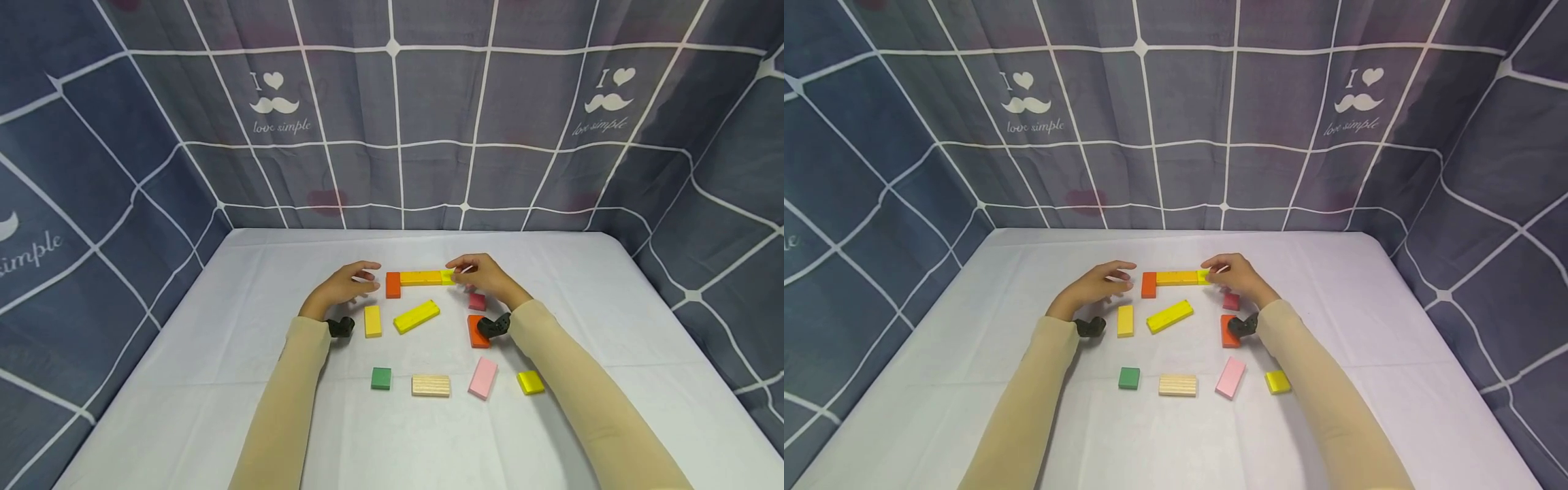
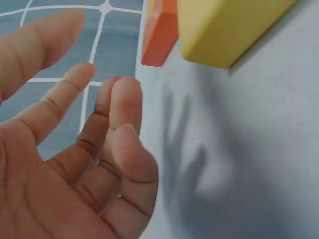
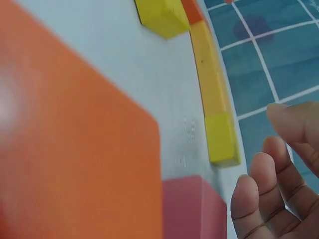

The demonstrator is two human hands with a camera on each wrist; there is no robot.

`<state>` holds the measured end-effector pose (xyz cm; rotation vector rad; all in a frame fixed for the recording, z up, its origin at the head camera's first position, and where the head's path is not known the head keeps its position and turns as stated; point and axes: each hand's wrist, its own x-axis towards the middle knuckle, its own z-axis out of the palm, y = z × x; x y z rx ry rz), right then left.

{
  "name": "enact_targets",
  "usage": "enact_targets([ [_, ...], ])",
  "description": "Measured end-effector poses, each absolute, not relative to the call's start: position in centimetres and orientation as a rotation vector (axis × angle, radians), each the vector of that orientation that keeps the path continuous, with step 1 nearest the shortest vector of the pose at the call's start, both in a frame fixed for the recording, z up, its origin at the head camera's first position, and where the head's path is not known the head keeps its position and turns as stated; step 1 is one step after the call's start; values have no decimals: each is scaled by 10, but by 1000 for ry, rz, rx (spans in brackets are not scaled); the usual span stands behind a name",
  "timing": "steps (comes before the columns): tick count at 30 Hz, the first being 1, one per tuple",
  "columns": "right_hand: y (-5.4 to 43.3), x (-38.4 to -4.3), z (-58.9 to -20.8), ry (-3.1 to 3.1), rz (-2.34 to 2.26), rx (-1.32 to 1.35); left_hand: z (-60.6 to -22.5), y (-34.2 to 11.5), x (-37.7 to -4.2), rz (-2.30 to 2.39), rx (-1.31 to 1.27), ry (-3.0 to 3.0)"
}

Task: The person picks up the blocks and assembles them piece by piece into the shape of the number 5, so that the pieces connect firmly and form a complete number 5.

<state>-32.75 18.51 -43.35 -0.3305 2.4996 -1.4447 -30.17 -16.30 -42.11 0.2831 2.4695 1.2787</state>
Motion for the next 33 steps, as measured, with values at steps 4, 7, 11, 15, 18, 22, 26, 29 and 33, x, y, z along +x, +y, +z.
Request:
enact_targets([
  [4, 184, -321, -432, 2466, -1478, -352, -416, -165, -292, 1318, 319, 2484],
  [7, 182, -316, -432, 2429, -1506, -394, -416, -168, -285, 1337, 350, 2507],
  [11, 180, -310, -432, 2380, -1541, -451, -418, -172, -276, 1372, 391, 2513],
  [15, 177, -305, -432, 2349, -1555, -470, -418, -175, -269, 1383, 419, 2502],
  [18, 177, -303, -431, 2339, -1543, -484, -418, -178, -266, 1381, 427, 2491],
  [22, 176, -301, -432, 2308, -1529, -479, -418, -180, -261, 1374, 420, 2478],
  [26, 174, -299, -433, 2272, -1507, -453, -418, -182, -256, 1353, 420, 2471],
  [29, 172, -297, -432, 2263, -1489, -445, -421, -184, -252, 1339, 442, 2461],
  [33, 167, -297, -434, 2225, -1502, -481, -424, -187, -249, 1333, 457, 2451],
])
